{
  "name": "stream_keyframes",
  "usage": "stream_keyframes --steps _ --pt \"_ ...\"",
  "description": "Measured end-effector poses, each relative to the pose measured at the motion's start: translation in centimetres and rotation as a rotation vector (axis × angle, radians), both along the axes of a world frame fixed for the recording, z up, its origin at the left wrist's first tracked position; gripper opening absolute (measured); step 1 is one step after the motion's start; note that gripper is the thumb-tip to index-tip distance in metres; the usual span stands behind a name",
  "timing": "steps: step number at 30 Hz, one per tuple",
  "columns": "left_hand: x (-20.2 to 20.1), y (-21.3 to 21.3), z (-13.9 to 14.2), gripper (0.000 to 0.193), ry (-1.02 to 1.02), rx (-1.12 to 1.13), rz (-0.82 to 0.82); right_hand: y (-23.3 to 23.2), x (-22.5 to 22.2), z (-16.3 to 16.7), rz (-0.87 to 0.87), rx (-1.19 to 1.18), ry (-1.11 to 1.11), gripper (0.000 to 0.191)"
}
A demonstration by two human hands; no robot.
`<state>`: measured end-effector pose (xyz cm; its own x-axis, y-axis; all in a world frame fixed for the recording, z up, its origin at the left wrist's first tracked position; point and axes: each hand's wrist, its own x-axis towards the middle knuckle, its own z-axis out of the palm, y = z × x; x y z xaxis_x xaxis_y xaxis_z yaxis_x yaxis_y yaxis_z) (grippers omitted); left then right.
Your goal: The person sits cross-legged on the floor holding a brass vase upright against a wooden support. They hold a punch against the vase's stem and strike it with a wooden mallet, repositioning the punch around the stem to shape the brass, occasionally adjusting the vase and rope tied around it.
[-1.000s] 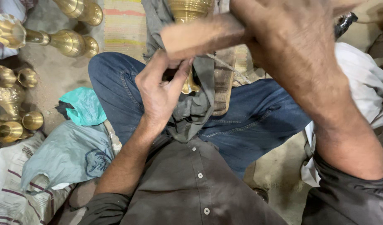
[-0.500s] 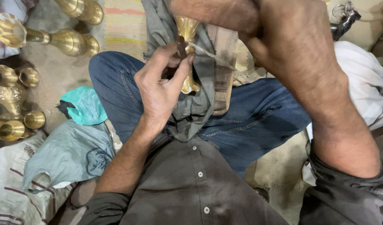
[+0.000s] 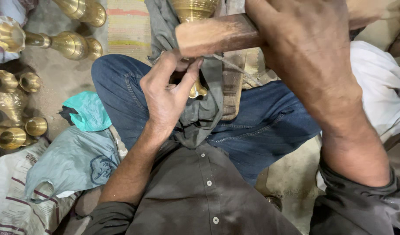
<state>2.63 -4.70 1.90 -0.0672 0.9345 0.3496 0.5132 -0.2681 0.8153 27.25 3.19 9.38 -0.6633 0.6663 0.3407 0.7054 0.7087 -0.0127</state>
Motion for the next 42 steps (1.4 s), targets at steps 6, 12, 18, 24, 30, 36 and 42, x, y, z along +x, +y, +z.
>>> stream_keyframes --steps 6,12,18,24,30,36,42 --pt "-0.2 -0.2 -0.2 0.025 0.037 0.017 -0.004 0.0 0.1 -0.2 -0.014 -0.051 0.048 0.030" --pt "0.0 -0.1 -0.2 0.022 0.083 0.038 -0.034 -0.2 0.2 -0.3 0.020 -0.046 0.153 0.031" --pt "0.1 -0.4 0.5 0.027 0.090 0.072 -0.044 -0.2 0.3 0.1 -0.039 -0.140 0.150 0.037" --pt "0.2 0.1 0.2 0.027 0.063 0.034 -0.043 -0.6 0.0 0.3 -0.018 0.006 0.035 0.031" --pt "0.0 -0.2 -0.1 0.027 0.103 0.062 -0.046 -0.6 0.0 -0.4 -0.028 -0.145 0.241 0.031" --pt "-0.1 -0.1 -0.5 0.026 0.114 0.065 -0.046 -1.1 0.2 -0.5 -0.052 -0.100 0.171 0.041" --pt "-0.1 -0.2 -0.2 0.027 0.161 0.066 -0.048 -1.2 0.4 -0.4 -0.038 -0.092 0.186 0.045"
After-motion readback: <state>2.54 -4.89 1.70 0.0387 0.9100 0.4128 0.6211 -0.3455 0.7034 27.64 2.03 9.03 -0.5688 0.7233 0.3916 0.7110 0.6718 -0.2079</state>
